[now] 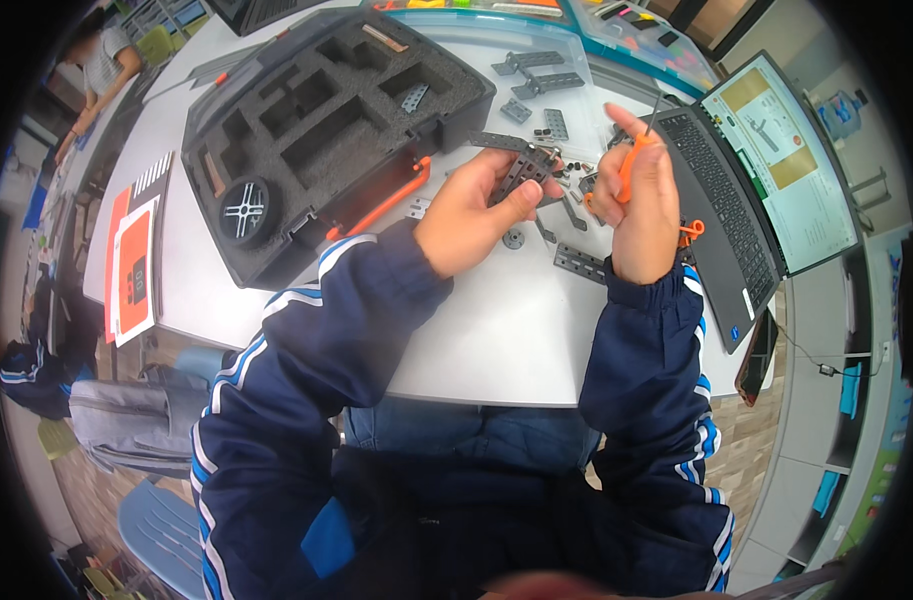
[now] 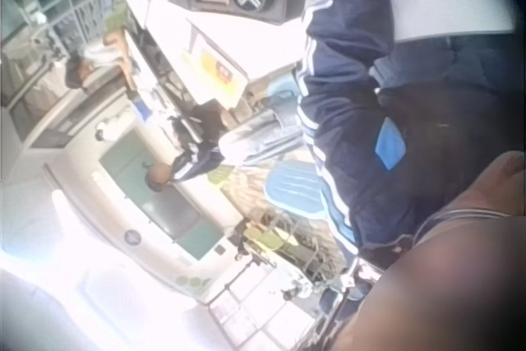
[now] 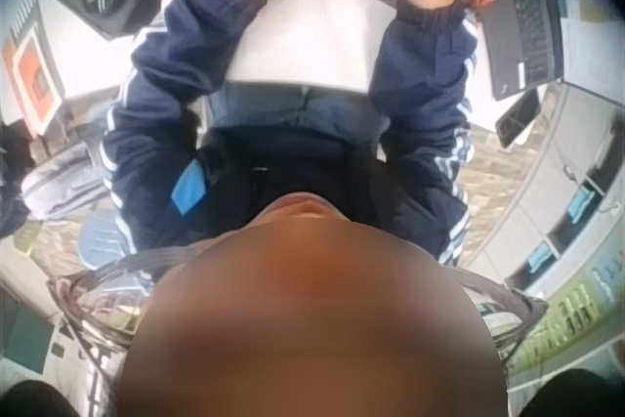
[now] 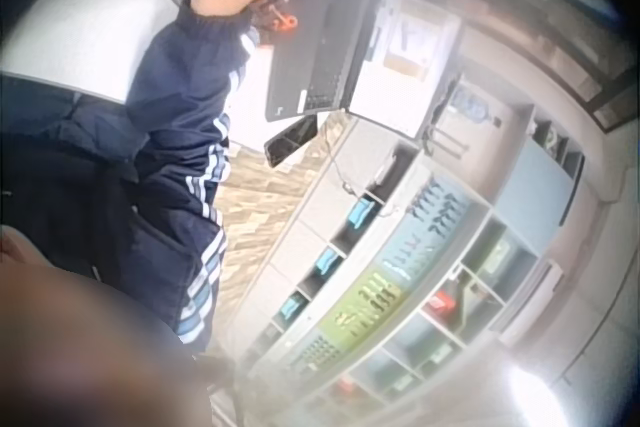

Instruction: The person assembles small grey mechanical parts on a white table using an orange screwdriver. They tighten screws on a small assembly, then pick up a perforated metal plate and attach it to the assembly, continuing to tighten screws throughout the clip.

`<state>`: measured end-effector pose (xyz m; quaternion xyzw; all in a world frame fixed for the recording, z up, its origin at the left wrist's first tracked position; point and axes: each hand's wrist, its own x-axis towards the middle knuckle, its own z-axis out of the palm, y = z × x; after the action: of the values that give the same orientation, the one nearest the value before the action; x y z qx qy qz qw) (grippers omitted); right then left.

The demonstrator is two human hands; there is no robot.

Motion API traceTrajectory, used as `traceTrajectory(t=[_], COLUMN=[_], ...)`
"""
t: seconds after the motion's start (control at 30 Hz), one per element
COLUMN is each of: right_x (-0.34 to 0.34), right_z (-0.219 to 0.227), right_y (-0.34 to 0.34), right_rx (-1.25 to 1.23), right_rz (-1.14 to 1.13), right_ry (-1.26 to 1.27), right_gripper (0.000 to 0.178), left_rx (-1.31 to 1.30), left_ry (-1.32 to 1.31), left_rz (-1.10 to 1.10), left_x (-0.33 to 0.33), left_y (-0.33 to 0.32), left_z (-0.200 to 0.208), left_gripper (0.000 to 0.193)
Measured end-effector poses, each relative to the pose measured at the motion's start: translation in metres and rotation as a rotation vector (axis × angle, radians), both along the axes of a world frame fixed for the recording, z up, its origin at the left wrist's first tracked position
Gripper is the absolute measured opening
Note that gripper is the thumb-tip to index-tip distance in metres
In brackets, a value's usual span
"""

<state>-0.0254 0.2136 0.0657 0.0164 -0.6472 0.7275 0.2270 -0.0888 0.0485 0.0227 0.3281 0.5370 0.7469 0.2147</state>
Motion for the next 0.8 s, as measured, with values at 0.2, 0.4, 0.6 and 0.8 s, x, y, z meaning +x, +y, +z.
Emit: traceTrajectory(t=[0.2,0.4,0.6,0.8], right_x=[-0.001,-0.003,-0.003,-0.001], right_z=[0.002,0.000,0.002,0.008], right_y=[0.007,0.015,0.020,0.023], right_rx=[-0.020,-0.054,-0.109,-0.121], right_rz=[0.001,0.057,-0.011,-0.123], right_ry=[-0.055,-0.027,0.046,0.056], right_gripper=[0.051,0.050,0.029,0.018], left_rx=[-0.025,-0.010,-0.015,-0.028], left_ry=[-0.001,-0.009,-0.019,-0.009], left_rz=[-0.008,-0.007,-0.018,-0.024], left_x=[-0.002,-0.002,-0.001,-0.001], left_y=[-0.001,-0.001,0.000,0.001], left_z=[0.001,0.003,0.002,0.000], left_gripper=[0.042,0.041,0.042,0.042])
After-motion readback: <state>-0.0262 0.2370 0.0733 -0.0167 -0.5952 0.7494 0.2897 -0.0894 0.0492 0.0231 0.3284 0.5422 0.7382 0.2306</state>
